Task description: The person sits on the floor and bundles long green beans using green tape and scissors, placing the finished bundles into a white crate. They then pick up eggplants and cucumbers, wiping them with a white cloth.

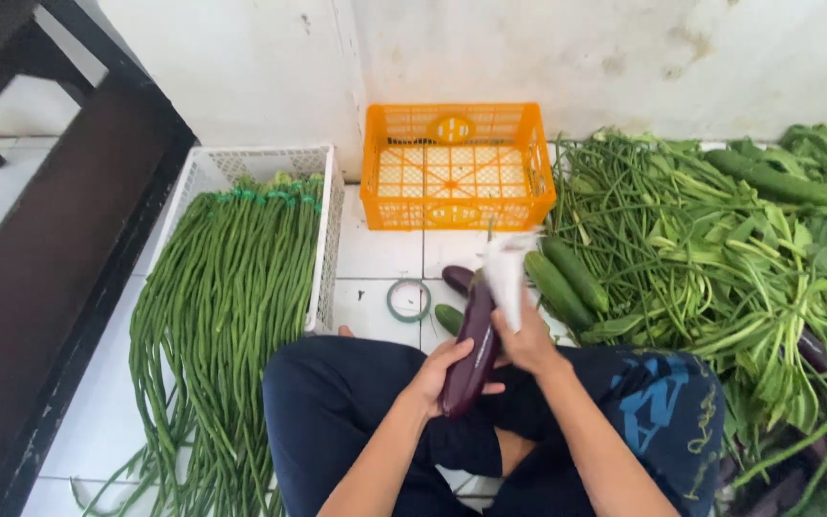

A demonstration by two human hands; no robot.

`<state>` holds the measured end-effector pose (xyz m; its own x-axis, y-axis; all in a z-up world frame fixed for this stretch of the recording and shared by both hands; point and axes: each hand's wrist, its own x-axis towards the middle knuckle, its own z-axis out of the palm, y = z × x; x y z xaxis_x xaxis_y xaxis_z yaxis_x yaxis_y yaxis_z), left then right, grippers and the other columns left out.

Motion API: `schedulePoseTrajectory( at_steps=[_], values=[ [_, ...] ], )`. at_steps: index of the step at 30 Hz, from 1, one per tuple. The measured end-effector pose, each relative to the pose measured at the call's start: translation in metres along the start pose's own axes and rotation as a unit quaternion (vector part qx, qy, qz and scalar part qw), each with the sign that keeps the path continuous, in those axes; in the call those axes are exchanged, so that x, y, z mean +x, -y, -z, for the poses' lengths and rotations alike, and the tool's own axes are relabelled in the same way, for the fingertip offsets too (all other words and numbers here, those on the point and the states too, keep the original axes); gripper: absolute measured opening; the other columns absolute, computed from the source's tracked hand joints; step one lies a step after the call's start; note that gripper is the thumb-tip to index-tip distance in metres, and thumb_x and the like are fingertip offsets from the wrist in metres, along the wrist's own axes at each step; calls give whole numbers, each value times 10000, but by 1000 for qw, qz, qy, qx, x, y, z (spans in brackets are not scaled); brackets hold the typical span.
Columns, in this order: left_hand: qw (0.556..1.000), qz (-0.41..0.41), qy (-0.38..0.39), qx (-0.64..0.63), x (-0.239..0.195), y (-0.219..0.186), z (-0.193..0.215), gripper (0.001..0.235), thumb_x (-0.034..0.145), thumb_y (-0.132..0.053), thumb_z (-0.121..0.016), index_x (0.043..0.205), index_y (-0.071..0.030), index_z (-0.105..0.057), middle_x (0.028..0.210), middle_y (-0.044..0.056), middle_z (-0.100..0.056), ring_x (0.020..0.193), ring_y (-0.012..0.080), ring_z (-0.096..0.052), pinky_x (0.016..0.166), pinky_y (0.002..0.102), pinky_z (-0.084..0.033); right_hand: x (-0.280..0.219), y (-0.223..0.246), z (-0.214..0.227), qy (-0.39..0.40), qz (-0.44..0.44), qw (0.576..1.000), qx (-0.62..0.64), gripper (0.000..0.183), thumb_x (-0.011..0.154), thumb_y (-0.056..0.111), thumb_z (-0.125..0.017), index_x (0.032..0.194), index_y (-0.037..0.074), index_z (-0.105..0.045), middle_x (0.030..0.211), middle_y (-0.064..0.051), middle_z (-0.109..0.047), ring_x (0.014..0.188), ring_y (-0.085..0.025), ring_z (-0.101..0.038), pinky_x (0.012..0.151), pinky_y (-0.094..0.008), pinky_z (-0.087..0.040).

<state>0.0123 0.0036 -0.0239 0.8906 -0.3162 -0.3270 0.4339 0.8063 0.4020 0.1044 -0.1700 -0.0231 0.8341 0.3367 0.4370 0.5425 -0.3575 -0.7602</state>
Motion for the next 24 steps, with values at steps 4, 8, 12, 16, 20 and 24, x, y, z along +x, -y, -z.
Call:
schedulePoseTrajectory(
  at_steps=[4, 8, 12, 16, 20, 24],
  values=[
    [998, 48, -37, 18, 22, -28, 16, 357, 935, -191, -761, 1178, 7, -591, 982, 211, -691, 1010, 433, -707, 909, 727, -548, 20, 22, 14, 119, 115, 984, -67, 595, 1066, 313, -423, 1605, 77, -330, 1713, -212, -162, 1547, -450, -150, 1236, -528, -206],
    [995, 77, -53, 33, 27, -45, 6, 347, 894, -215, -796, 1061, 33, -619, 871, 213, -687, 850, 392, -721, 877, 652, -607, 18, 33, 13, 117, 133, 981, -86, 631, 1058, 346, -432, 1606, 64, -296, 1682, -306, -143, 1468, -556, -232, 1186, -609, -268],
    [977, 127, -155, 74, 56, -22, 46, 498, 807, -453, -849, 1019, -22, -718, 852, 189, -713, 775, 340, -711, 688, 453, -634, -10, 19, -6, 106, 91, 987, -74, 852, 1006, 496, -396, 1618, -36, -135, 1604, -369, -227, 1467, -562, -213, 1207, -561, -259],
    [963, 104, -196, 153, 57, -21, 52, 518, 791, -488, -854, 1058, -58, -742, 912, 154, -717, 839, 303, -694, 735, 410, -602, -23, 42, -18, 116, 37, 993, 6, 879, 998, 415, -490, 1610, -44, -56, 1722, -219, -83, 1598, -420, -11, 1256, -483, -107],
    [957, 52, -176, 224, 56, -18, 47, 488, 834, -457, -817, 1107, -62, -729, 972, 148, -714, 902, 287, -677, 801, 406, -575, -45, 49, -43, 149, 64, 985, 50, 930, 962, 460, -557, 1603, -58, -126, 1709, -270, -75, 1590, -422, -89, 1261, -477, -112],
    [943, -2, -155, 293, 51, -17, 40, 460, 877, -426, -781, 1156, -66, -715, 1032, 142, -712, 965, 272, -660, 867, 403, -549, -61, 52, -49, 215, 213, 950, -79, 678, 1008, 335, -558, 1558, 25, -309, 1697, -170, -211, 1565, -474, -105, 1257, -590, -180]
  ],
)
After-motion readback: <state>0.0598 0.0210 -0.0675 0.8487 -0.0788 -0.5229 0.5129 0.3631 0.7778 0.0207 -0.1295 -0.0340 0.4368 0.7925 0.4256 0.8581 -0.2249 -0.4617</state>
